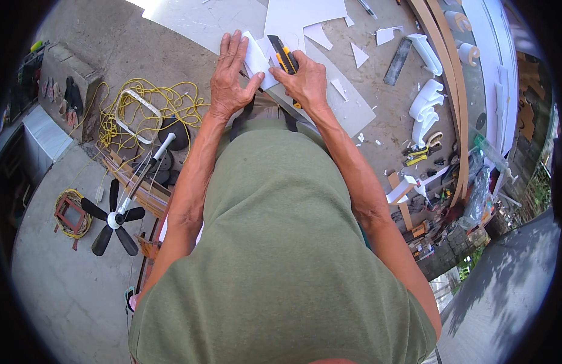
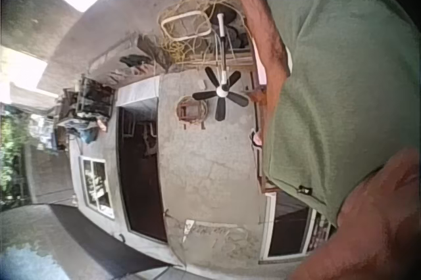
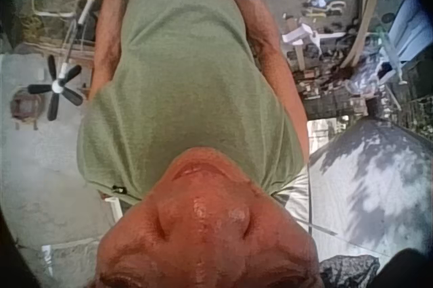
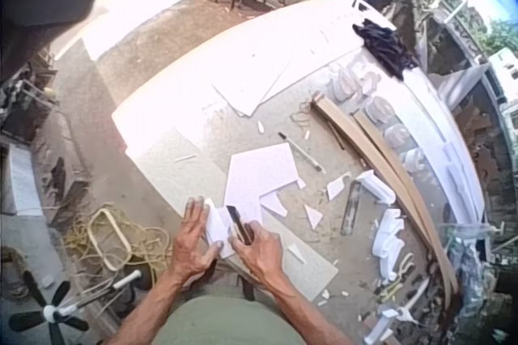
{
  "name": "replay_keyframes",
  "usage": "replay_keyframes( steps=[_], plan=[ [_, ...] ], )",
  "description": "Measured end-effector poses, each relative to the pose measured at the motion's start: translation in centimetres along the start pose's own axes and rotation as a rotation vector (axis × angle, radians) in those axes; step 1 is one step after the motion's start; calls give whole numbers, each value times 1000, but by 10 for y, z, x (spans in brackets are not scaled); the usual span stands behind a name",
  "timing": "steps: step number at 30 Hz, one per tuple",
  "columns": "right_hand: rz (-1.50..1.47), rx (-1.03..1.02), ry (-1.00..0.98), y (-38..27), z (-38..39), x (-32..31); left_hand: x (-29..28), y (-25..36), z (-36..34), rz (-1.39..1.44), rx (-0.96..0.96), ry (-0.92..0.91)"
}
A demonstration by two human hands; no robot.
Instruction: Cutting and assembling dimensional letters from foam board for a sign.
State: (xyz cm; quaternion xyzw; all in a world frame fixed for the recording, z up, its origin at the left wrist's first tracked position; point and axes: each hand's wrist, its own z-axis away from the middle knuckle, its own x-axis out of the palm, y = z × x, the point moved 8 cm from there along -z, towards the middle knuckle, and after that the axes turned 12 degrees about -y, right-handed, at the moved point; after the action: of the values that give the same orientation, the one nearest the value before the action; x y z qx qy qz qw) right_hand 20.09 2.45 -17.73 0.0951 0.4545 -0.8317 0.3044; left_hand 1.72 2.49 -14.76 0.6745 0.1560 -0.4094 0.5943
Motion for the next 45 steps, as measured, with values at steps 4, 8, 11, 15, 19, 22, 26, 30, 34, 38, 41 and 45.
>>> replay_keyframes(
  steps=[4,8,11,15,19,22,26,30,34,38,41,45],
  plan=[
    [-5,-8,0,2,-1,1,0,0,-1,-7,1,-8],
    [6,-5,7,1,0,0,0,0,-1,-16,-10,-14],
    [9,1,4,0,0,0,0,0,-1,-20,-9,-10],
    [14,1,-1,0,0,-1,0,-1,-1,-21,-6,-4],
    [7,2,-9,0,-1,-1,-1,0,-1,-13,-3,-4],
    [68,-115,60,-4,0,-2,-1,0,-2,4,4,-2],
    [69,-121,61,-5,0,-1,-2,-2,-2,24,8,-6],
    [73,-131,67,-6,1,-2,-1,-2,-1,21,8,-4],
    [72,-131,67,-5,0,-1,-1,-1,-2,6,9,-7],
    [30,-52,27,-3,-1,-1,-1,-2,-2,-4,5,-12],
    [75,-135,72,-6,0,-2,0,-2,-2,0,3,-14],
    [95,-132,71,-8,1,-3,-1,-2,-2,-3,5,-14]
  ],
)
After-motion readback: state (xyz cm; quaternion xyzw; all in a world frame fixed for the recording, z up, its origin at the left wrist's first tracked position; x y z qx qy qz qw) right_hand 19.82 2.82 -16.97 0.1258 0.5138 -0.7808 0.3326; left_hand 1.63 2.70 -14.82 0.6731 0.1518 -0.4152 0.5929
